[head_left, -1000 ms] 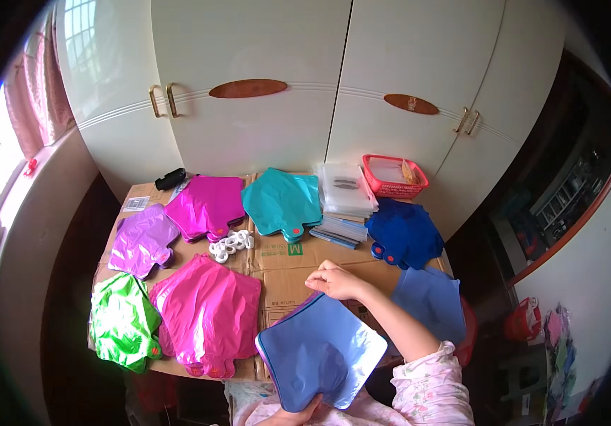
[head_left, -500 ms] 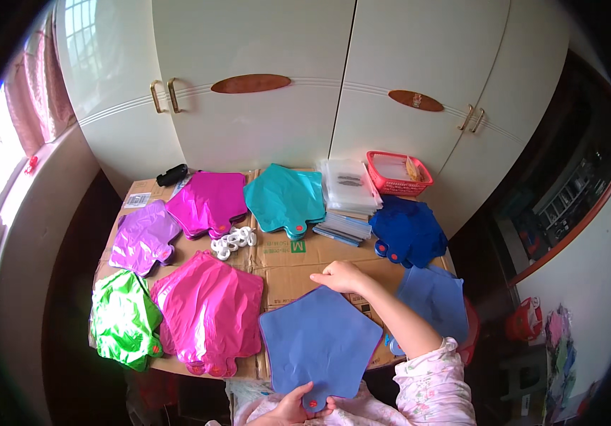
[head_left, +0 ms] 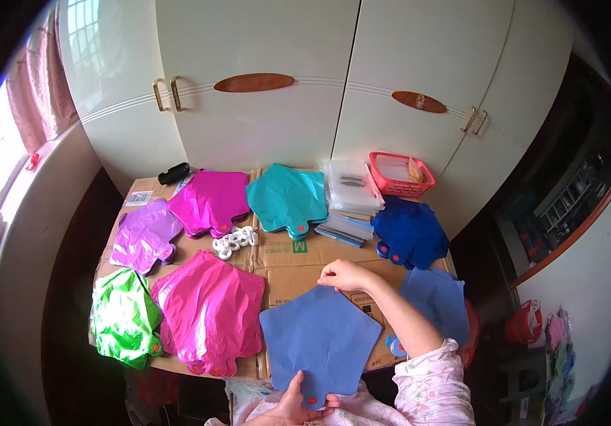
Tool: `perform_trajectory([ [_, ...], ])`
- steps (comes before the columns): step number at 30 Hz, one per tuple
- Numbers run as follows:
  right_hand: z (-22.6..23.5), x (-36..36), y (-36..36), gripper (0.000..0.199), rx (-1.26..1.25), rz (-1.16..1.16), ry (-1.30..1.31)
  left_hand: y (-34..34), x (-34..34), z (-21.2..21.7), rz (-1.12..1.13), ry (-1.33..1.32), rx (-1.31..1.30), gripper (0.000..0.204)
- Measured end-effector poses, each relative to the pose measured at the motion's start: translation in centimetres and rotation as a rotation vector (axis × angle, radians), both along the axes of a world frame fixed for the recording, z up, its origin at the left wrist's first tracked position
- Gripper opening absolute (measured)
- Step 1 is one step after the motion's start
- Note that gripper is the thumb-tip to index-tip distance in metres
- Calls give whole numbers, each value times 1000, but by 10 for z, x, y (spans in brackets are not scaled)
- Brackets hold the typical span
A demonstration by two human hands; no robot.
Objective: Folding and stacking thin, colorful plastic or fabric sheets on a cardboard-covered workbench.
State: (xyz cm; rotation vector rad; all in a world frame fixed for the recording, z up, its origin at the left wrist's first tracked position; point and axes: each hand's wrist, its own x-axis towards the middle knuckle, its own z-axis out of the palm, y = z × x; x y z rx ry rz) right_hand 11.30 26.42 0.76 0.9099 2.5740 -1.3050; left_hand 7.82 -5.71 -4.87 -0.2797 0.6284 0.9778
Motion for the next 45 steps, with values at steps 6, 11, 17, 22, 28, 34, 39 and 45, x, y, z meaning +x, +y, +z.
perform_trajectory([
  [6,-5,0,2,19,7,-28,17,-3,4,-32,-7,-95,-112,29],
  [11,2,-3,12,14,14,-40,33,7,5,-22,-30,-48,-79,20],
  [17,7,-19,33,7,423,48,111,34,4,-5,47,-45,11,20],
  [22,-20,-33,51,7,640,68,160,71,2,25,121,187,-15,18],
  [28,-37,-40,45,8,796,10,230,80,-4,29,74,251,-8,21],
  [34,-29,-34,12,19,746,-146,566,83,-7,34,122,228,-66,24],
  [39,-22,-6,-48,34,682,-38,422,87,-6,28,131,199,-72,25],
  [45,-40,5,-56,37,838,-47,413,89,-3,30,156,189,-78,25],
])
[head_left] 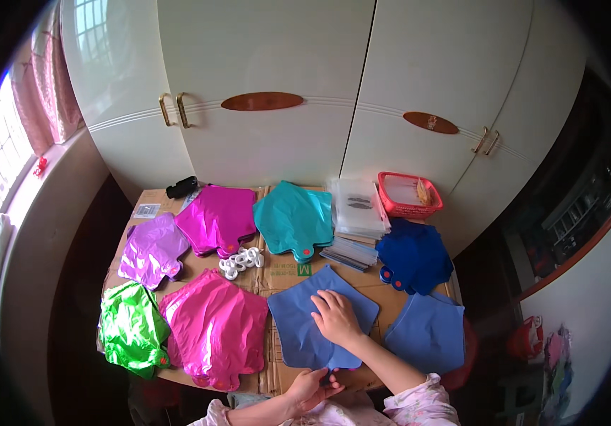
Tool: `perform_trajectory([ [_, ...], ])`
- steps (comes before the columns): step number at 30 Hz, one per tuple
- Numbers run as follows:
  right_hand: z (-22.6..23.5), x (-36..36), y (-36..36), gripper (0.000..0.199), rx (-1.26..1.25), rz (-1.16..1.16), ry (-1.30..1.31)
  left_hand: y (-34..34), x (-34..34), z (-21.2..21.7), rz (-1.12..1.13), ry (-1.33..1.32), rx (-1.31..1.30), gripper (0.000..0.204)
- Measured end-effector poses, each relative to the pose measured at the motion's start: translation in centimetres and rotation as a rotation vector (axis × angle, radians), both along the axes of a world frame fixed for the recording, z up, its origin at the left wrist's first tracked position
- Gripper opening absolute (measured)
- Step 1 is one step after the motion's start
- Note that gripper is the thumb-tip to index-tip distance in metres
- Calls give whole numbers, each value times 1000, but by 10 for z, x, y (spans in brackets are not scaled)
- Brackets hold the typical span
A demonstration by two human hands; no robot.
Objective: Folding and stacking thin, colorful plastic or fabric sheets on a cardboard-covered workbench.
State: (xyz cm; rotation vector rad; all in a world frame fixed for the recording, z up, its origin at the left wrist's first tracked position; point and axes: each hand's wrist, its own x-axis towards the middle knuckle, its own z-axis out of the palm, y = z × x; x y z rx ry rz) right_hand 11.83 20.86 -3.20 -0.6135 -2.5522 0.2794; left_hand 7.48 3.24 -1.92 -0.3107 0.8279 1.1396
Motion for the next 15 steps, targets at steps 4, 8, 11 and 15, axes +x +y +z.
perform_trajectory([
  [4,1,0,0,39,27,3,-15,0,-6,5,-58,-19,4,24],
  [8,3,-1,-1,41,3,-1,-64,0,-27,12,57,99,-43,20],
  [11,3,1,-1,42,1,-28,-99,8,-61,18,45,340,-46,22],
  [15,7,-2,-2,44,3,-38,-136,20,-97,14,-301,1027,150,29],
])
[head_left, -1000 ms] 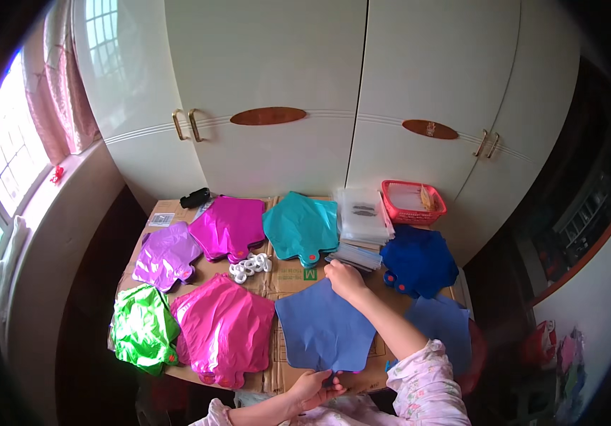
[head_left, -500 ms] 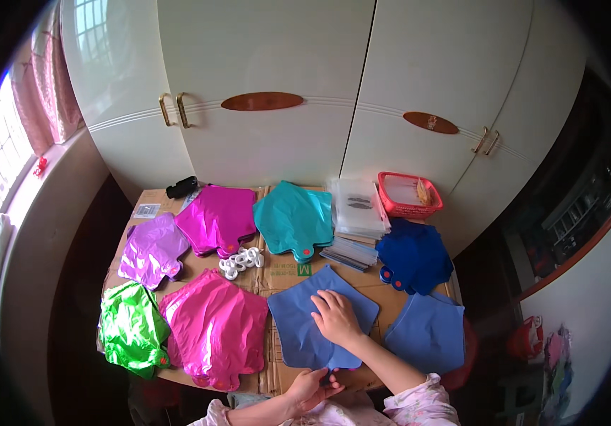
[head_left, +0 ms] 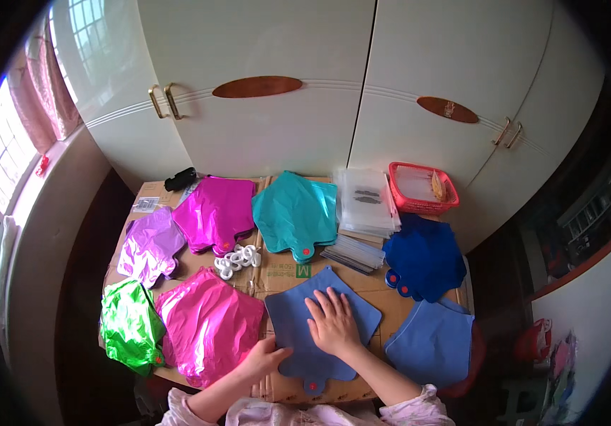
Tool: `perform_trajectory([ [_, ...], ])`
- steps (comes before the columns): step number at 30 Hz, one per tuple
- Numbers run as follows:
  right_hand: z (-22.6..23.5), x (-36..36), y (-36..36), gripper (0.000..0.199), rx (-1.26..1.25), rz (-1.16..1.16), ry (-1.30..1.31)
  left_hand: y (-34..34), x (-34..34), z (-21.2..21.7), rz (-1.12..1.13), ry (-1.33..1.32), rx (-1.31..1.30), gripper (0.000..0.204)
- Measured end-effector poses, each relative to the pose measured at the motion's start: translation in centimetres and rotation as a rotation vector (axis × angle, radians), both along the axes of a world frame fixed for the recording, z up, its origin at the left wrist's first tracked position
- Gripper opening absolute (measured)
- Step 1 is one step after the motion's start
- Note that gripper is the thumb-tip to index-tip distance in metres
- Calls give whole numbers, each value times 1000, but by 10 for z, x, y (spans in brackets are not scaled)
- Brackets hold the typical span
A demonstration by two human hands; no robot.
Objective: Folding and stacking thin, colorful plastic or fabric sheets on a cardboard-covered workbench.
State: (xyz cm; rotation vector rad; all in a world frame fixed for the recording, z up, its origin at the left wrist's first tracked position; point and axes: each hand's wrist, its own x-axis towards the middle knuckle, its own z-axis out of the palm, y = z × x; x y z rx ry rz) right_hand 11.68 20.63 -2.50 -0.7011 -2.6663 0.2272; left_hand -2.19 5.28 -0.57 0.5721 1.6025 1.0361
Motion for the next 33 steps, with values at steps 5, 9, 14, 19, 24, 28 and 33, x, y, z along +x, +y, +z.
perform_trajectory([
  [5,-4,0,2,48,-9,-21,-37,28,-7,15,-253,930,-46,30],
  [9,-1,0,2,51,-26,-24,-80,45,-12,7,-175,1103,-144,31],
  [14,3,2,2,54,-47,-14,-141,54,-14,3,-149,1127,-142,31],
  [19,6,2,3,58,-80,-4,-191,58,4,15,-290,1040,-136,30],
  [24,3,3,5,59,-55,-9,-205,69,19,14,-496,1094,-71,32],
  [28,3,2,5,57,-52,-4,-193,74,24,14,-464,1100,-75,30],
  [33,-7,2,5,51,-50,-12,-150,69,26,20,-303,1099,-15,27],
])
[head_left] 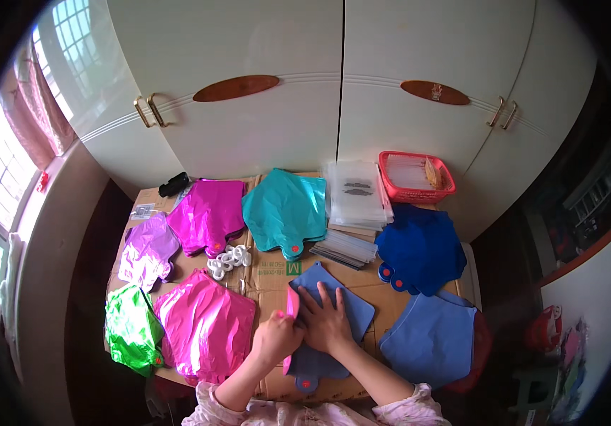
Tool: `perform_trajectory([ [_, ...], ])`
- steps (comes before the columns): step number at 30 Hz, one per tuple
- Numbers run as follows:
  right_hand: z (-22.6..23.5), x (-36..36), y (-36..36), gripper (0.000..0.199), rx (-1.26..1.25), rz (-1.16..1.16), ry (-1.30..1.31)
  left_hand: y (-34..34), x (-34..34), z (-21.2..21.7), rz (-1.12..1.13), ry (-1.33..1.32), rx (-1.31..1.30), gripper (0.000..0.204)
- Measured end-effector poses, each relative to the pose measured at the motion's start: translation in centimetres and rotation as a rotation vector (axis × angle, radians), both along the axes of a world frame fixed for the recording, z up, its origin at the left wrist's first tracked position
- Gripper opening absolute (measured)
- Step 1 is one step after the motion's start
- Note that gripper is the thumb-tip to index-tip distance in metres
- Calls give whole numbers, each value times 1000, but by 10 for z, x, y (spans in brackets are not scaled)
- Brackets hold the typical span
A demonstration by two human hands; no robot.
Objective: Folding and stacking thin, colorful plastic or fabric sheets on a cardboard-covered workbench.
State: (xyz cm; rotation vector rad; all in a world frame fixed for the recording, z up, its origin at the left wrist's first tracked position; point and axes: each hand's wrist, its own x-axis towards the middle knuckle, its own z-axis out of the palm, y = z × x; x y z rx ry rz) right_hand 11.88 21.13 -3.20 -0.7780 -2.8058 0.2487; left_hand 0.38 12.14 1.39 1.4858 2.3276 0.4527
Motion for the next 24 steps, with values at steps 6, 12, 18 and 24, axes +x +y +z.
perform_trajectory([
  [6,11,0,-2,46,-5,1,28,-14,-33,4,223,-89,43,35],
  [12,9,-2,-3,47,8,7,40,-11,-34,-14,288,140,39,32],
  [18,6,-1,-2,49,-4,7,24,-10,-26,-4,120,76,-12,27],
  [24,7,0,0,50,-36,17,-21,6,-5,-6,-16,32,-26,25],
])
